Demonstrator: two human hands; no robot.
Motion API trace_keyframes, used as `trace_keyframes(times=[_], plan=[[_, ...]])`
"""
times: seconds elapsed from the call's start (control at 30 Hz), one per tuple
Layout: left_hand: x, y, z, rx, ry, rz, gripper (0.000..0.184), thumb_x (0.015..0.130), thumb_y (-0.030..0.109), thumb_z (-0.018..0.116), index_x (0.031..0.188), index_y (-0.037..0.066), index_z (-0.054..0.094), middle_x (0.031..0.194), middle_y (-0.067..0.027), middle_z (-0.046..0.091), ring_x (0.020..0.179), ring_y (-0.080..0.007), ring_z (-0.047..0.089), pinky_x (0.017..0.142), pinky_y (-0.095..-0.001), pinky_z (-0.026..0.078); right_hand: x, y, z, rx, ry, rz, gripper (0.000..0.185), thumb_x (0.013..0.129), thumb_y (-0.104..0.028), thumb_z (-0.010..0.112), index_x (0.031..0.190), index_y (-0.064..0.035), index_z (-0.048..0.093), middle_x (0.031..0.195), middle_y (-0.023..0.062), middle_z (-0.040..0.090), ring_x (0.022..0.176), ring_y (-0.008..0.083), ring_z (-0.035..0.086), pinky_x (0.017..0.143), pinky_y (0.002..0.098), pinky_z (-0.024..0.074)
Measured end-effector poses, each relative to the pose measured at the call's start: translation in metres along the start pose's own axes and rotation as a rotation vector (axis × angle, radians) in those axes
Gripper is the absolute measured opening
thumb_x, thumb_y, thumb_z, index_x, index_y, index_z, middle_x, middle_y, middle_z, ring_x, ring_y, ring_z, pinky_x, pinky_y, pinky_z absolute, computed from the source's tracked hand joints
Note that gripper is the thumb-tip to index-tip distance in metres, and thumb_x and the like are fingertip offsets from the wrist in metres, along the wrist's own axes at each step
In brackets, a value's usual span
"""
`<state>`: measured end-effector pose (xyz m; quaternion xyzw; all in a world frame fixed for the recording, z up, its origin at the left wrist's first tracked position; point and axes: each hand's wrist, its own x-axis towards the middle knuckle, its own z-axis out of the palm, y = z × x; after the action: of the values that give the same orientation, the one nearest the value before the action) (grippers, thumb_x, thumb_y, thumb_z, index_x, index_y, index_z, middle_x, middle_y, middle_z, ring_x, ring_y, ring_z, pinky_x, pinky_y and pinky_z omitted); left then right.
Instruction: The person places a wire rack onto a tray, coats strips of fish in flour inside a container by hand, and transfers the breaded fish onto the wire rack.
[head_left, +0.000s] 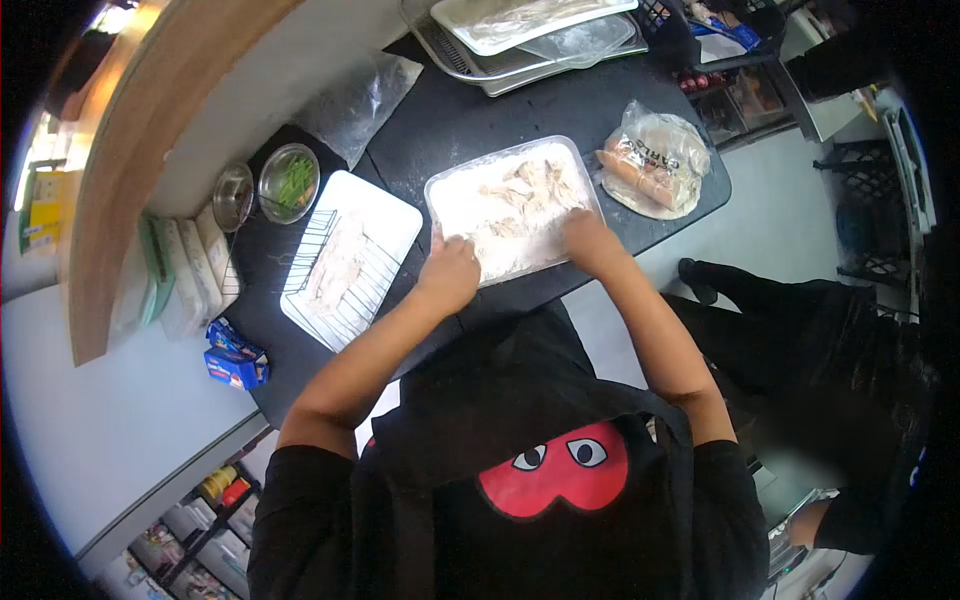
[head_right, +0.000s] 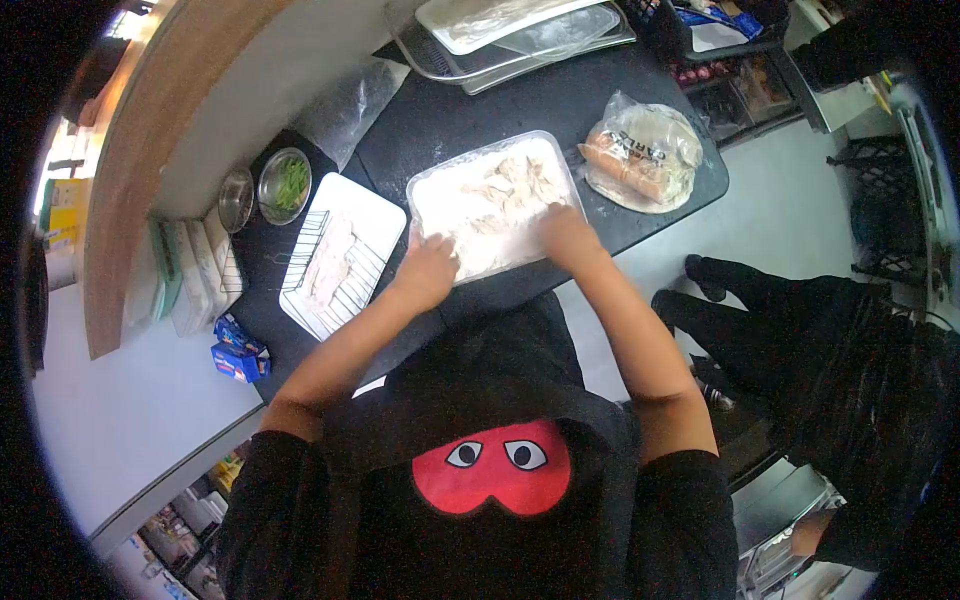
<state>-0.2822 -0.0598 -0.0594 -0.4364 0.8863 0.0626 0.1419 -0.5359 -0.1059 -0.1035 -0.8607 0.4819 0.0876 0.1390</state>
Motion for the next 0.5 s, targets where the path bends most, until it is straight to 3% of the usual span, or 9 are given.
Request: trace_keyframes(times=[0.03,0.13,0.2,0.23,0.3,0.4,0.5], plan=[[0.002,0.003,-0.013,-0.062,-0.128,0.014,0.014,0.075,0.013,0.054,0.082,0.009,0.066,0.102,-0.0087,0.056,0.104,-0.0235,0.049,0.101,-0.0561,0.022,0.001,-0.004,-0.004,0.081,-0.005,-0.003,0.016,0.072,-0.007,0.053,0.084,-0.0052,0.064,0.089,0.0158,0.06,0.087,0.0318,0.058,0.078,0.04,0.0465],[0.015,0.002,-0.007,-0.301,0.037,-0.017,0.021,0.075,0.013,0.051,0.088,0.008,0.066,0.093,-0.0104,0.059,0.102,-0.0234,0.05,0.1,-0.0523,0.026,0.003,-0.019,-0.02,0.277,0.054,-0.038,0.018,0.073,-0.007,0.051,0.085,-0.0064,0.065,0.093,0.0151,0.06,0.089,0.0316,0.058,0.078,0.0401,0.0467],[0.023,0.004,0.01,-0.296,0.232,0.059,0.02,0.074,0.016,0.057,0.091,0.008,0.064,0.103,-0.0094,0.057,0.105,-0.0228,0.049,0.1,-0.0481,0.028,0.006,-0.024,-0.025,0.337,0.197,-0.102,0.019,0.074,-0.007,0.051,0.086,-0.0072,0.065,0.096,0.0148,0.06,0.089,0.0315,0.058,0.078,0.0399,0.0471],[0.027,0.004,0.015,-0.291,0.336,0.097,0.022,0.073,0.017,0.06,0.092,0.008,0.063,0.108,-0.0089,0.056,0.107,-0.0224,0.049,0.1,-0.046,0.029,0.006,-0.021,-0.022,0.253,0.18,-0.156,0.017,0.073,-0.007,0.052,0.085,-0.007,0.064,0.095,0.0139,0.06,0.09,0.0303,0.058,0.077,0.0394,0.0479],[0.021,-0.004,0.017,-0.224,0.196,0.139,0.024,0.074,0.016,0.059,0.096,0.008,0.062,0.11,-0.0091,0.055,0.107,-0.0237,0.049,0.096,-0.0442,0.033,0.003,-0.014,-0.014,0.089,0.144,-0.258,0.015,0.072,-0.008,0.053,0.083,-0.0067,0.063,0.095,0.0122,0.059,0.092,0.0279,0.058,0.075,0.0385,0.0495],[0.019,-0.011,0.019,-0.314,0.157,0.146,0.026,0.073,0.016,0.06,0.098,0.008,0.06,0.108,-0.0078,0.053,0.104,-0.0252,0.049,0.087,-0.0431,0.037,0.002,-0.002,-0.019,0.101,-0.098,-0.096,0.022,0.072,-0.009,0.054,0.093,-0.0085,0.063,0.096,0.0139,0.058,0.091,0.0308,0.057,0.078,0.0384,0.0472],[0.032,-0.002,0.024,-0.488,0.234,-0.007,0.031,0.068,0.016,0.066,0.097,0.008,0.06,0.104,-0.0074,0.052,0.102,-0.0257,0.048,0.085,-0.0416,0.038,0.003,-0.018,-0.033,0.395,0.102,-0.028,0.027,0.067,-0.008,0.059,0.094,-0.0091,0.062,0.092,0.0126,0.055,0.094,0.0303,0.054,0.08,0.0386,0.0461]])
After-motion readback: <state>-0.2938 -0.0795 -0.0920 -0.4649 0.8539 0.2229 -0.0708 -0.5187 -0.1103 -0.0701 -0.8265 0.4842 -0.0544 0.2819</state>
